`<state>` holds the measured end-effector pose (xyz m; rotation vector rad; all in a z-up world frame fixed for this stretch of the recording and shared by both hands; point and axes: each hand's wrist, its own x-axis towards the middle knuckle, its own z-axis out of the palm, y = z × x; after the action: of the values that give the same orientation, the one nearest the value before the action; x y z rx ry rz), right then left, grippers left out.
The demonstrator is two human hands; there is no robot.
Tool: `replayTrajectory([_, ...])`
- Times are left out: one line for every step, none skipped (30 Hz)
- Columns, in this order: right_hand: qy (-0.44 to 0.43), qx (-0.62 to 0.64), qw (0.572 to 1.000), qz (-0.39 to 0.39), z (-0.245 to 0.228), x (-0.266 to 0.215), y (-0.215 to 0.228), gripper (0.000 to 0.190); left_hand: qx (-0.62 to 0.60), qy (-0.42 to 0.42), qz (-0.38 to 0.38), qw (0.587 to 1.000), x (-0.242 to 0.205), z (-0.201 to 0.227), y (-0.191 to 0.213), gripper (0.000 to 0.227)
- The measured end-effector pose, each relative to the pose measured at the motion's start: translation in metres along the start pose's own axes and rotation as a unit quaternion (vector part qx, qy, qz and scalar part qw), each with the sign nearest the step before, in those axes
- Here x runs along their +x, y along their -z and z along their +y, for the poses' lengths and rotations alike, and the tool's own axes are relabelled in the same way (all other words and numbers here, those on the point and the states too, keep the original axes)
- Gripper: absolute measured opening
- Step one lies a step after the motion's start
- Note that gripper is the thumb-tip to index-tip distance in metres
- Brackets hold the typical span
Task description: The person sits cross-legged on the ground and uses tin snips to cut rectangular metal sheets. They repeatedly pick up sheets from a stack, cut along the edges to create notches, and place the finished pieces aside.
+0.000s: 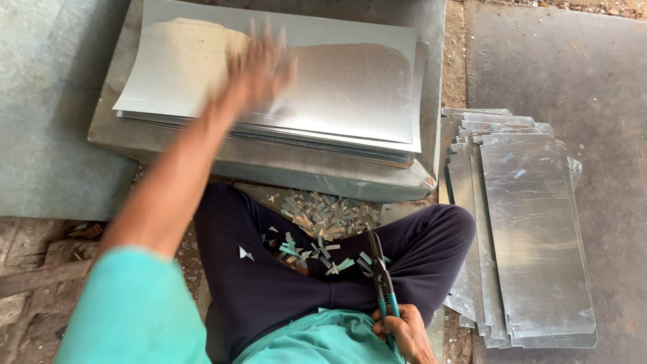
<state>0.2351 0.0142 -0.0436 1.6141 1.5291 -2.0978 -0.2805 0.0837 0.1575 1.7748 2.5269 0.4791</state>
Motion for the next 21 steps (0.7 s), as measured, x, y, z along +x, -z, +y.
replayTrajectory([0.003, 0.007, 1.000, -0.002, -0.001, 0.005, -0.001, 0.032, 0.005, 0.013, -0.060, 0.998, -0.018, 0.000, -0.013, 0.095])
replayTrajectory([0.020, 0.004, 1.000, -0.009, -0.002, 0.011, 0.000, 0.032, 0.011, 0.026, -0.120, 0.992, -0.038, 0.002, -0.030, 0.103])
replayTrajectory([0.030, 0.002, 0.999, -0.015, 0.000, 0.011, 0.002, 0.031, -0.035, 0.007, -0.173, 0.984, -0.054, 0.000, -0.043, 0.097])
replayTrajectory([0.039, -0.001, 0.999, -0.021, 0.003, 0.010, 0.004, 0.031, -0.081, -0.013, -0.224, 0.971, -0.070, 0.002, -0.049, 0.091])
replayTrajectory([0.038, -0.013, 0.999, -0.022, 0.003, 0.014, 0.005, 0.031, -0.017, -0.059, -0.191, 0.980, -0.085, 0.008, -0.055, 0.099])
replayTrajectory([0.038, -0.025, 0.999, -0.023, 0.002, 0.016, 0.006, 0.031, 0.048, -0.106, -0.157, 0.981, -0.099, 0.012, -0.056, 0.108])
replayTrajectory([0.037, -0.037, 0.998, -0.023, 0.002, 0.016, 0.005, 0.031, 0.111, -0.153, -0.123, 0.974, -0.107, 0.018, -0.050, 0.118])
replayTrajectory([0.035, -0.031, 0.998, -0.028, 0.002, 0.015, 0.004, 0.032, 0.143, -0.110, -0.180, 0.967, -0.112, 0.026, -0.036, 0.077])
replayTrajectory([0.034, -0.024, 0.999, -0.029, 0.003, 0.014, 0.003, 0.033, 0.173, -0.072, -0.236, 0.953, -0.115, 0.033, -0.016, 0.039])
replayTrajectory([0.032, -0.017, 0.999, -0.030, 0.004, 0.013, 0.003, 0.034, 0.202, -0.034, -0.292, 0.934, -0.113, 0.043, 0.005, 0.024])
replayTrajectory([0.048, -0.034, 0.998, -0.028, 0.003, 0.013, 0.005, 0.034, 0.229, -0.096, -0.231, 0.941, -0.105, 0.050, 0.027, 0.018])
replayTrajectory([0.063, -0.052, 0.996, -0.025, 0.001, 0.014, 0.008, 0.034, 0.254, -0.157, -0.168, 0.939, -0.095, 0.054, 0.048, 0.019])
replayTrajectory([0.076, -0.068, 0.994, -0.025, 0.002, 0.013, 0.008, 0.034, 0.266, -0.196, -0.036, 0.943, -0.077, 0.053, 0.067, 0.013])
replayTrajectory([0.064, -0.056, 0.996, -0.017, 0.004, 0.011, 0.009, 0.034, 0.244, -0.161, -0.007, 0.956, -0.062, 0.050, 0.080, 0.011])
replayTrajectory([0.054, -0.041, 0.998, -0.013, 0.004, 0.012, 0.006, 0.034, 0.229, -0.124, 0.019, 0.965, -0.049, 0.044, 0.091, 0.010])
replayTrajectory([0.045, -0.027, 0.999, -0.010, 0.006, 0.011, 0.003, 0.034, 0.214, -0.090, 0.037, 0.972, -0.037, 0.036, 0.098, 0.009])
replayTrajectory([0.044, -0.019, 0.999, -0.011, 0.005, 0.012, 0.001, 0.034, 0.208, -0.073, 0.047, 0.974, -0.034, 0.028, 0.097, 0.009])
replayTrajectory([0.042, -0.010, 0.999, -0.013, 0.007, 0.012, -0.003, 0.033, 0.203, -0.062, 0.055, 0.976, -0.032, 0.020, 0.094, 0.010])
replayTrajectory([0.041, -0.003, 0.999, -0.011, 0.008, 0.010, -0.002, 0.033, 0.195, -0.054, 0.064, 0.977, -0.033, 0.016, 0.090, 0.012])
replayTrajectory([0.043, 0.001, 0.999, -0.014, 0.008, 0.009, -0.001, 0.033, 0.191, -0.049, 0.071, 0.978, -0.038, 0.013, 0.087, 0.014])
replayTrajectory([0.045, 0.005, 0.999, -0.014, 0.008, 0.009, 0.001, 0.033, 0.185, -0.049, 0.077, 0.978, -0.038, 0.014, 0.086, 0.016])
